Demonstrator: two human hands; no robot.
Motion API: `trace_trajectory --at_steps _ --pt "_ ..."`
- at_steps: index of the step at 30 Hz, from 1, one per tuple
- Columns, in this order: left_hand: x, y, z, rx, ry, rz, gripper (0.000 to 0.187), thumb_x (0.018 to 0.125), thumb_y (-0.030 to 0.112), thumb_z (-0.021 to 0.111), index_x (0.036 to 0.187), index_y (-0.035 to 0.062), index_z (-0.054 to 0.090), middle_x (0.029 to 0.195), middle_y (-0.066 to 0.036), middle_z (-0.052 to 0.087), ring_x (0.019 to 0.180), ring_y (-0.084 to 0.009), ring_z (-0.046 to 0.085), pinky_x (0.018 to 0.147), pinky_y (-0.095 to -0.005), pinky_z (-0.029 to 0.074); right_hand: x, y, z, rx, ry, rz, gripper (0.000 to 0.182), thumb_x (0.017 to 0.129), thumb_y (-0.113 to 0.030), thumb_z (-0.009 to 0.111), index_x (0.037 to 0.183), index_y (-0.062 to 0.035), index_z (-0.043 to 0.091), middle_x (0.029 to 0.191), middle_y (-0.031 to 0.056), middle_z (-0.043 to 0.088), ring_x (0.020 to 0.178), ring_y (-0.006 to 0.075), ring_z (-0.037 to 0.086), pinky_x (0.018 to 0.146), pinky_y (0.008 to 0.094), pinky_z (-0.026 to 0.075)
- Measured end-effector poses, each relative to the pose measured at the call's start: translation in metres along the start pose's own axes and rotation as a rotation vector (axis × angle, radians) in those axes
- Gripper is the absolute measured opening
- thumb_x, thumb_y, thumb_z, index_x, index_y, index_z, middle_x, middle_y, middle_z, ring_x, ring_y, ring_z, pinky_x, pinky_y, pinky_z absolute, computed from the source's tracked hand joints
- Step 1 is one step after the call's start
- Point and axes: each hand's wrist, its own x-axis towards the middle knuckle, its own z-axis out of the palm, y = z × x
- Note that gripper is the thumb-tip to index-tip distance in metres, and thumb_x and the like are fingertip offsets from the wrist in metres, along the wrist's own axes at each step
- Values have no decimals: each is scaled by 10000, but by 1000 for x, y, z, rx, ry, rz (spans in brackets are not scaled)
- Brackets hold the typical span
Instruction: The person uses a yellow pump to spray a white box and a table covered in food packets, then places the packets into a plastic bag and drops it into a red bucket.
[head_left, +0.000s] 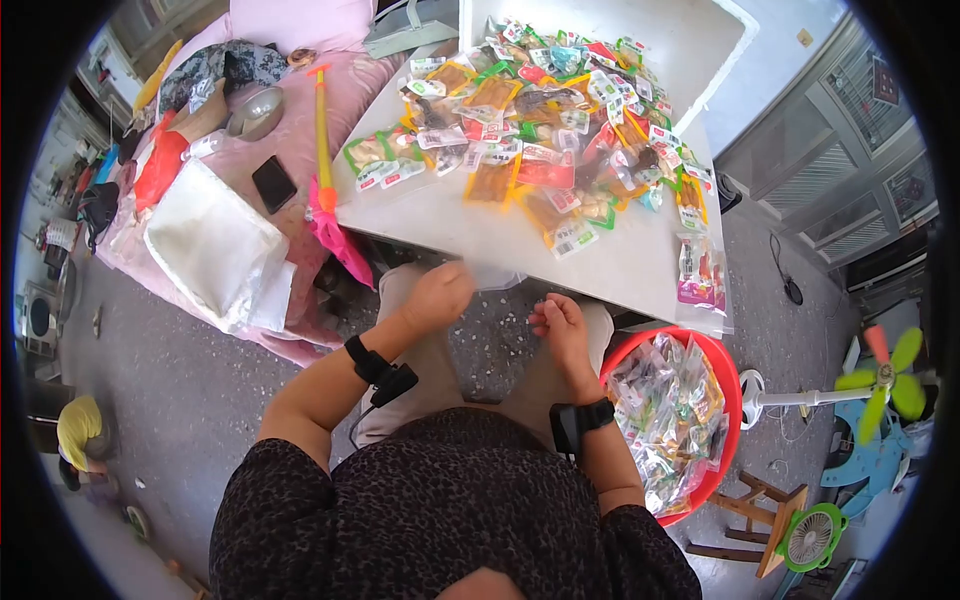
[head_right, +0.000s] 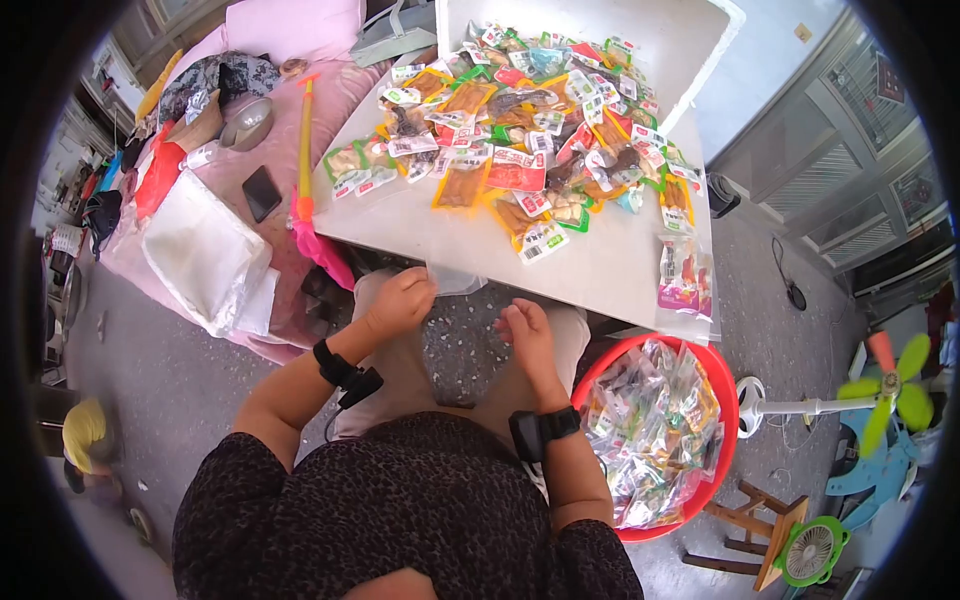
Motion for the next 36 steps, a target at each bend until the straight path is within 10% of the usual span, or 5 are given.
trace_trajectory --at_steps 15,32,36 --pt "-26 31 3 -346 -302 -363 333 681 180 581 952 2 506 904 -155 501 886 -316 468 784 -357 376 0 -2 30 282 -47 -39 32 781 -51 500 810 -39 495 677 46 547 549 95 498 484 208 400" --pt "-56 -14 -30 -926 263 -1242 125 768 132 508 816 19 482 739 -15 507 667 -84 464 570 -228 392 -18 0 18 303 -35 -68 32 783 -41 481 751 -41 481 612 34 521 487 89 445 446 202 352" --pt "-59 -14 -49 -118 473 -897 223 730 112 561 894 -7 471 781 -31 494 681 -117 468 577 -254 401 -16 9 44 292 -93 -53 28 775 -40 480 749 -36 472 603 28 507 474 81 426 430 201 339"
